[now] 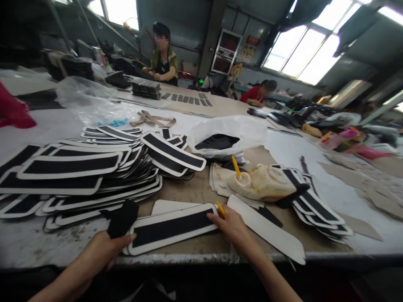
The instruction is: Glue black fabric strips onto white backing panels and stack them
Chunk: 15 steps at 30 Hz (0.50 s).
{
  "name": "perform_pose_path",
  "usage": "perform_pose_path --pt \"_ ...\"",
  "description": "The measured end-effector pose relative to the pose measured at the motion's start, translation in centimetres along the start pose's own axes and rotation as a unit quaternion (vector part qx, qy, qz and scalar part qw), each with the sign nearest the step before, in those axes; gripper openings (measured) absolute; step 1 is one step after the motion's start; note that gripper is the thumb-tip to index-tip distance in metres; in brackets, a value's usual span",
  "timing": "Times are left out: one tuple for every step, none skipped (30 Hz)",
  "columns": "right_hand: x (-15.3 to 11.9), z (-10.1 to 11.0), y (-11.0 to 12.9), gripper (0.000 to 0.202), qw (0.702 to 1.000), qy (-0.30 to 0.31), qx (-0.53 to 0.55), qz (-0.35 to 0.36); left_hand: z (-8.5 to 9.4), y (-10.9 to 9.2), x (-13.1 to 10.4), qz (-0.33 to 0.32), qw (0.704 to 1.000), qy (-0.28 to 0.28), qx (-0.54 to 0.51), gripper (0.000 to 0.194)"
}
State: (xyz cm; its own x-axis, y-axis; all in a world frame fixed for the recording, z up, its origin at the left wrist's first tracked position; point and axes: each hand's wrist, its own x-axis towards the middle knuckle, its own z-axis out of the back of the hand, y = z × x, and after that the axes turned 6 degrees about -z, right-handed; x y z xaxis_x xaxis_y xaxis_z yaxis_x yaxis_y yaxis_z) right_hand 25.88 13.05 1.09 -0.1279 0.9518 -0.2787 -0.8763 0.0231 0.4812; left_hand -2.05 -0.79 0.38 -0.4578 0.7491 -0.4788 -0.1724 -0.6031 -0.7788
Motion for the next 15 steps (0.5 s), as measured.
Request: perform_pose_path --pt "0.1 0.0 0.1 0.031 1.000 0.007 0.022 -0.010 0.1 0.0 -0.1 -0.002 1.000 0.002 -0.019 0.055" --pt "0.1 0.1 0.1 0.033 0.999 0.020 0.047 -0.010 0.2 0.0 -0.2 -0.005 0.999 0.003 -0.043 0.056" --pt "0.0 0.3 0.2 0.035 0.996 0.039 0.076 -0.004 0.3 0.2 -0.2 -0.007 0.998 0.004 -0.066 0.055" --pt "-0.2 0.6 0.3 0.036 0.993 0.057 0.107 -0.001 0.5 0.4 -0.2 -0.008 0.996 0.005 -0.094 0.054" --pt "-0.4 0.9 0.4 0.037 0.988 0.074 0.137 -0.003 0.7 0.7 -0.2 -0.009 0.992 0.006 -0.123 0.051" --pt "-0.8 1.3 0.5 0.037 0.982 0.087 0.167 -0.012 1.0 1.0 -0.2 -0.009 0.989 0.007 -0.149 0.047" --pt "-1.2 1.7 0.7 0.038 0.976 0.095 0.195 -0.026 1.2 1.2 -0.3 -0.010 0.985 0.002 -0.171 0.044" --pt "-1.6 2.1 0.9 0.039 0.970 0.097 0.220 -0.041 1.5 1.5 -0.4 -0.012 0.981 -0.005 -0.191 0.042" --pt "-2.1 2.4 1.2 0.040 0.964 0.095 0.242 -0.053 1.7 1.6 -0.6 -0.014 0.977 -0.014 -0.212 0.042" --pt "-2.6 2.7 1.6 0.040 0.959 0.093 0.261 -0.059 1.8 1.7 -0.9 -0.016 0.972 -0.020 -0.233 0.043" --pt "-3.0 2.9 2.0 0.041 0.955 0.091 0.277 -0.059 1.8 1.6 -1.2 -0.017 0.966 -0.024 -0.256 0.046" --pt "-3.4 3.0 2.4 0.041 0.951 0.092 0.291 -0.055 1.8 1.5 -1.6 -0.014 0.961 -0.025 -0.276 0.049" --pt "-3.7 3.0 2.9 0.041 0.947 0.096 0.302 -0.048 1.8 1.2 -2.0 -0.008 0.957 -0.023 -0.290 0.050" --pt "-3.9 2.9 3.3 0.040 0.943 0.103 0.314 -0.040 1.7 0.9 -2.4 -0.003 0.955 -0.025 -0.296 0.049" --pt "-4.1 2.7 3.6 0.040 0.939 0.112 0.324 -0.032 1.7 0.5 -2.8 -0.001 0.955 -0.032 -0.296 0.046"
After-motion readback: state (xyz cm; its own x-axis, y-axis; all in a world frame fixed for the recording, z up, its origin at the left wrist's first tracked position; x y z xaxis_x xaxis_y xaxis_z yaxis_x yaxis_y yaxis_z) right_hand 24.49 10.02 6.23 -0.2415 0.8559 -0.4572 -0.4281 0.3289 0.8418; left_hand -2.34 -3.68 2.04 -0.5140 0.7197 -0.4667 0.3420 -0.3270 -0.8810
